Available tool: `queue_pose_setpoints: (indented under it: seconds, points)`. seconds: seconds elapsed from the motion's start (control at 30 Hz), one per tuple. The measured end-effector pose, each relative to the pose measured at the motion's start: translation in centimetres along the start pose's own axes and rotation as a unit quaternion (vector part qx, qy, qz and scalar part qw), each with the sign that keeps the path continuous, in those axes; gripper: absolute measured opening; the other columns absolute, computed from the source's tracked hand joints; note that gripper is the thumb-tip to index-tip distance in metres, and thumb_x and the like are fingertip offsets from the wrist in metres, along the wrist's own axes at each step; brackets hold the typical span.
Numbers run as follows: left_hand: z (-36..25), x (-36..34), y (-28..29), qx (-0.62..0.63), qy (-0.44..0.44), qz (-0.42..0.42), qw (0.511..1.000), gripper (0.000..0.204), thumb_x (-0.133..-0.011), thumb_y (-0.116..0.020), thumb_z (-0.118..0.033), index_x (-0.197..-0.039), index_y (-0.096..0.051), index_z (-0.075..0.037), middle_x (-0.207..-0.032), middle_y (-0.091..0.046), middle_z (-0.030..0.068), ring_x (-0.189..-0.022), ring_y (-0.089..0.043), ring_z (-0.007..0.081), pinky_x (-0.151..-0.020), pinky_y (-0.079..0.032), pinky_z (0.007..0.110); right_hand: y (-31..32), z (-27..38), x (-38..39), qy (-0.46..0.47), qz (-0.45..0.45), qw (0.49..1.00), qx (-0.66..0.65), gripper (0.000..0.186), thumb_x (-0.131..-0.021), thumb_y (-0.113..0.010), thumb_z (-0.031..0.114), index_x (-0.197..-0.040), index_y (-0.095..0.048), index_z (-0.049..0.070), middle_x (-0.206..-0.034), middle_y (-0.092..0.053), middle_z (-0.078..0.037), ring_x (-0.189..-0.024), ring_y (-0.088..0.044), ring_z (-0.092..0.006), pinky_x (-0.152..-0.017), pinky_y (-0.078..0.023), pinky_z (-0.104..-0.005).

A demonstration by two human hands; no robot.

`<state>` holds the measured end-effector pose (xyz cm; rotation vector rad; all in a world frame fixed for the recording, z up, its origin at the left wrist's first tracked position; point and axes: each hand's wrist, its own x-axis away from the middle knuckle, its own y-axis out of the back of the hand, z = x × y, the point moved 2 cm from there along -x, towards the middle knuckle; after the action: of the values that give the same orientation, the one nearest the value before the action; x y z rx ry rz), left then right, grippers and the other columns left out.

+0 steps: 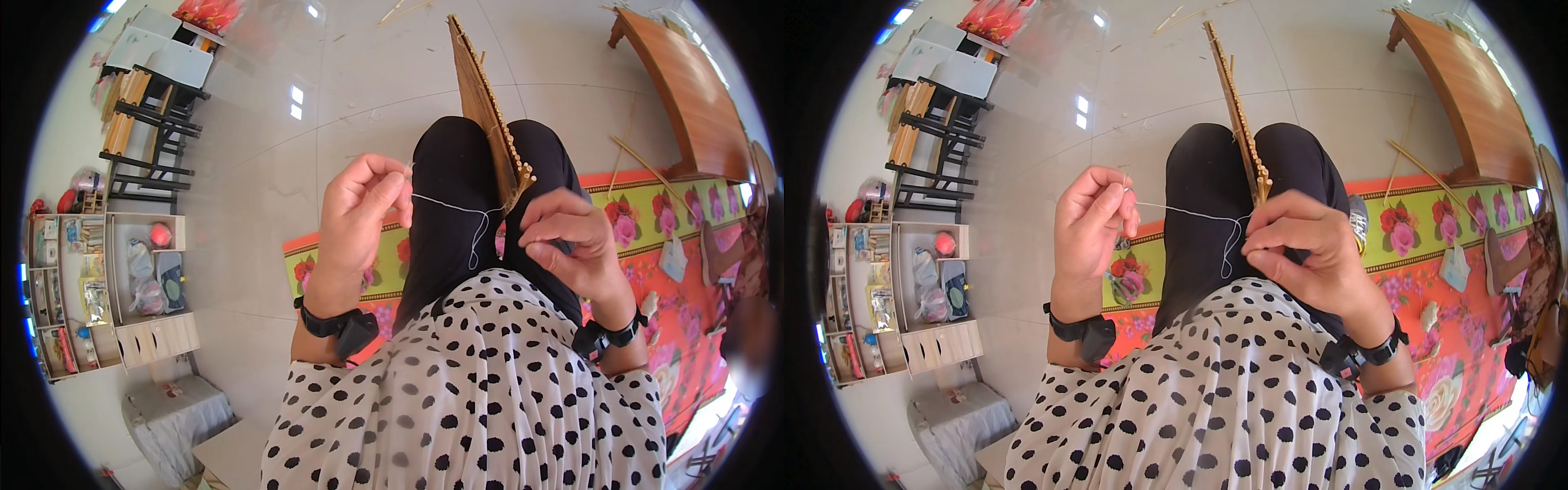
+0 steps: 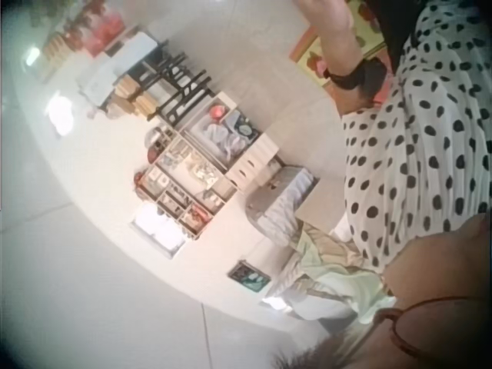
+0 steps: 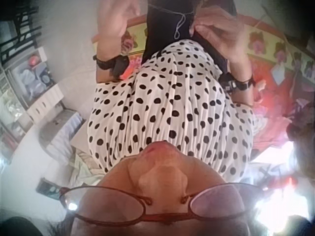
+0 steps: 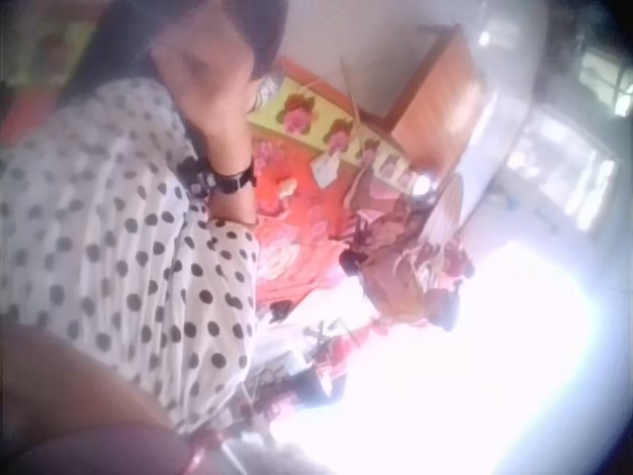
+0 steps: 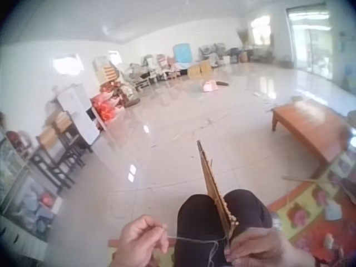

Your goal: The person sits on a floral mat and weaves a bamboo mat by threading white string through the ends of bamboo strips using a needle. They repeatedly pull the string through the strips and adjust the mat's position.

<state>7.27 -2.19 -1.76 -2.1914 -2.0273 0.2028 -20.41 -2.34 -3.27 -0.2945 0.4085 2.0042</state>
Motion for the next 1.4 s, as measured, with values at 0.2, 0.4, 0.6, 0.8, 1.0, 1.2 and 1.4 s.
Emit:
queue_pose_setpoints:
  seconds: [0.2,0.4,0.6,0.8,1.0,1.2,1.4]
  points:
    - [0.0,0.2,-3.1,-0.032,0.021,0.04,0.998,0.012,-0.1,-0.057,-0.011,-0.098,-0.059,0.0,-0.071,-0.056,0.0032,-0.057,-0.052,0.0114,-0.054,-0.045,0.025,-2.8,-1.0,-0.8,-0.098,0.058,0.99,-0.079,0.003,-0.09,-0.071,0.001,-0.089,-0.07,-0.002,-0.077,-0.065,-0.002,-0.064,-0.055,-0.0044,-0.056,-0.043,-0.0214]
    - [0.9,0.1,-4.8,-0.003,0.031,0.081,0.996,0.013,-0.099,-0.059,-0.011,-0.098,-0.061,0.001,-0.071,-0.055,0.0027,-0.057,-0.052,0.0108,-0.054,-0.045,0.025,-4.1,-2.5,-1.6,-0.146,0.05,0.978,-0.142,0.005,-0.092,-0.07,0.003,-0.092,-0.07,-0.002,-0.078,-0.065,-0.001,-0.069,-0.058,-0.0037,-0.059,-0.047,-0.0209]
    - [1.2,-0.1,-4.9,-0.048,0.01,0.073,0.996,0.007,-0.099,-0.057,-0.004,-0.099,-0.06,0.002,-0.075,-0.059,0.0013,-0.062,-0.053,0.0059,-0.059,-0.044,0.021,-4.5,-3.4,-1.4,-0.15,0.033,0.975,-0.163,0.005,-0.092,-0.071,0.002,-0.094,-0.07,-0.002,-0.08,-0.066,-0.001,-0.069,-0.057,-0.003,-0.058,-0.046,-0.0204]
    - [1.7,-0.3,-5.1,-0.074,0.003,0.065,0.995,0.008,-0.1,-0.055,-0.006,-0.097,-0.058,0.001,-0.074,-0.057,0.0001,-0.062,-0.051,0.005,-0.058,-0.043,0.021,-5.0,-3.6,-1.4,-0.155,0.011,0.974,-0.164,0.007,-0.092,-0.07,0.003,-0.098,-0.07,-0.001,-0.082,-0.065,0.0,-0.068,-0.055,-0.0023,-0.057,-0.045,-0.0199]
    - [2.1,-0.4,-4.8,-0.066,0.053,0.089,0.992,0.012,-0.102,-0.055,-0.01,-0.096,-0.058,0.0,-0.074,-0.057,-0.0002,-0.06,-0.051,0.0048,-0.056,-0.042,0.02,-4.5,-1.9,-2.2,-0.052,-0.088,0.995,-0.022,0.016,-0.088,-0.073,0.0,-0.103,-0.07,0.001,-0.099,-0.063,-0.004,-0.068,-0.058,-0.0062,-0.059,-0.047,-0.0203]
    - [2.3,-0.1,-5.6,-0.074,0.088,0.101,0.988,0.014,-0.102,-0.057,-0.013,-0.096,-0.058,0.0,-0.074,-0.057,-0.0007,-0.059,-0.051,0.0046,-0.055,-0.041,0.02,-4.3,-2.0,-2.2,0.07,-0.145,0.983,0.092,0.017,-0.081,-0.076,-0.003,-0.096,-0.07,0.002,-0.091,-0.065,-0.008,-0.071,-0.065,-0.0163,-0.06,-0.052,-0.0262]
    - [1.9,0.3,-6.1,-0.111,0.054,0.115,0.986,0.009,-0.1,-0.059,-0.008,-0.096,-0.058,0.0,-0.072,-0.056,-0.0016,-0.059,-0.051,0.0041,-0.053,-0.041,0.02,-4.1,-0.7,-2.4,0.114,-0.163,0.962,0.188,0.012,-0.081,-0.074,0.0,-0.08,-0.062,0.001,-0.078,-0.059,-0.009,-0.06,-0.06,-0.0219,-0.052,-0.049,-0.029]
